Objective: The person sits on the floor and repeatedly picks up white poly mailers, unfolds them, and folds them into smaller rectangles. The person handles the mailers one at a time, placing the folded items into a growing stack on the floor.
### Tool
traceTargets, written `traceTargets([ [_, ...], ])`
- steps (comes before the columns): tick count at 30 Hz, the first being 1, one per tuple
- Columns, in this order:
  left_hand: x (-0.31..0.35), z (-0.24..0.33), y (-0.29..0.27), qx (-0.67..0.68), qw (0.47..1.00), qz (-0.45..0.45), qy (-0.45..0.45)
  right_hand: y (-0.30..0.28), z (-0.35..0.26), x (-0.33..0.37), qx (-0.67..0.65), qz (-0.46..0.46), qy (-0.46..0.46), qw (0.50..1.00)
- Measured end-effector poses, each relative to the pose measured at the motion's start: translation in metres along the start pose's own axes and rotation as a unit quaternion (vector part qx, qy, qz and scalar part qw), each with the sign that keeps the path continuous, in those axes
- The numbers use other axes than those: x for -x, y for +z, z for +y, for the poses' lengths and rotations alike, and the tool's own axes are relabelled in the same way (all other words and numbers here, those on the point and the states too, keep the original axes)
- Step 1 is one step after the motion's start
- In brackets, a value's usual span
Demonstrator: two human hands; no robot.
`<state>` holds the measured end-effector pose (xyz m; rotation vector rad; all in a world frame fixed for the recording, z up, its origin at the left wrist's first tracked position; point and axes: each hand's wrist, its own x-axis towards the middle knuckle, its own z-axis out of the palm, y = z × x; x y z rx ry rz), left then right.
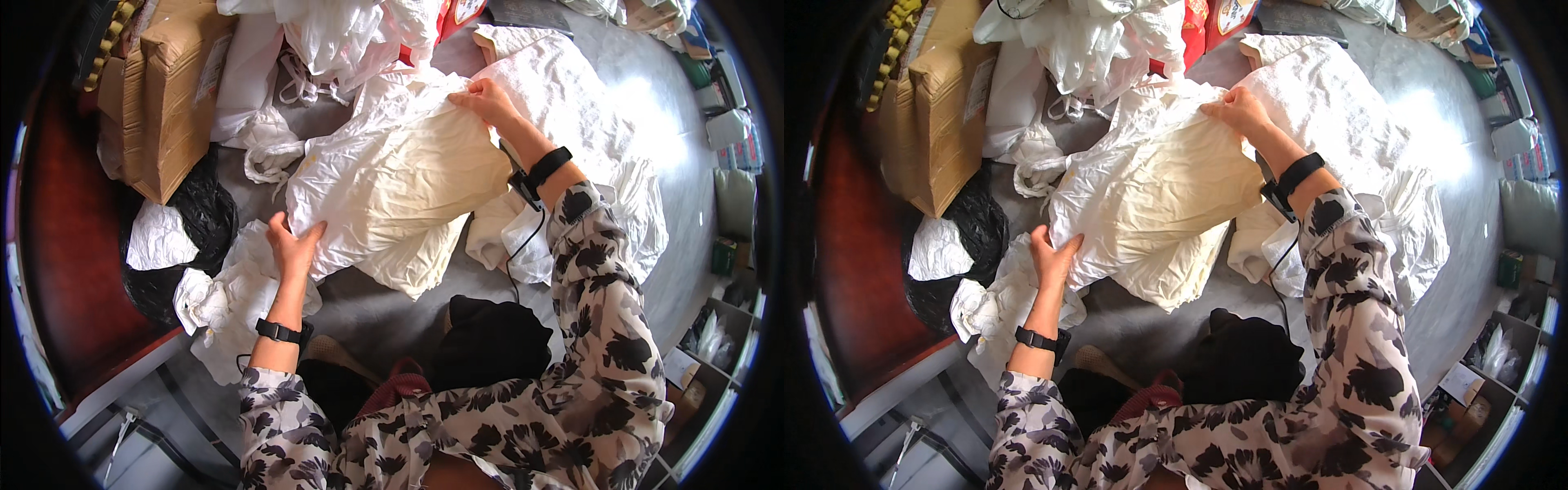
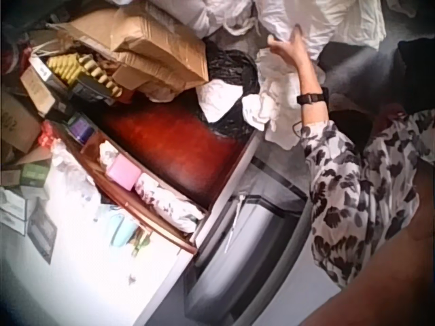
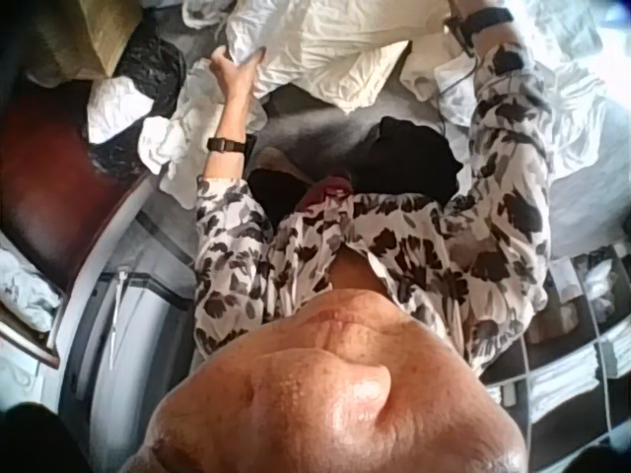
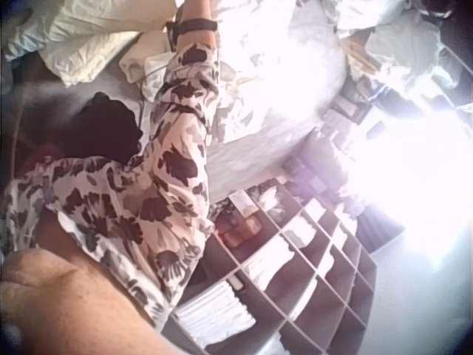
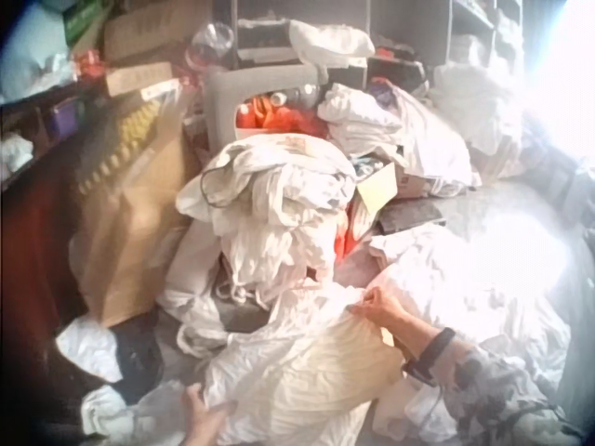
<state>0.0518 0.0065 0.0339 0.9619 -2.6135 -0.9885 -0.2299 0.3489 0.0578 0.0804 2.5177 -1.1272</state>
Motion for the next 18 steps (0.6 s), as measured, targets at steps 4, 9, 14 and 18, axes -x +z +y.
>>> traceTargets([
  [4, -0.001, 0.039, -0.017, -0.012, 0.989, 0.019, 0.149, 0.004, 0.01, 0.002, -0.072, 0.017, -0.052, 0.996],
  [9, 0.007, 0.11, 0.006, 0.302, 0.921, -0.242, 0.051, 0.007, 0.006, 0.017, -0.128, 0.084, -0.068, 0.986],
  [14, 0.006, 0.176, 0.047, 0.368, 0.854, -0.366, -0.03, -0.001, 0.014, 0.062, -0.033, 0.094, -0.031, 0.995],
  [18, 0.01, 0.209, 0.069, 0.366, 0.838, -0.396, -0.089, -0.009, 0.027, 0.089, 0.026, 0.018, -0.005, 0.999],
])
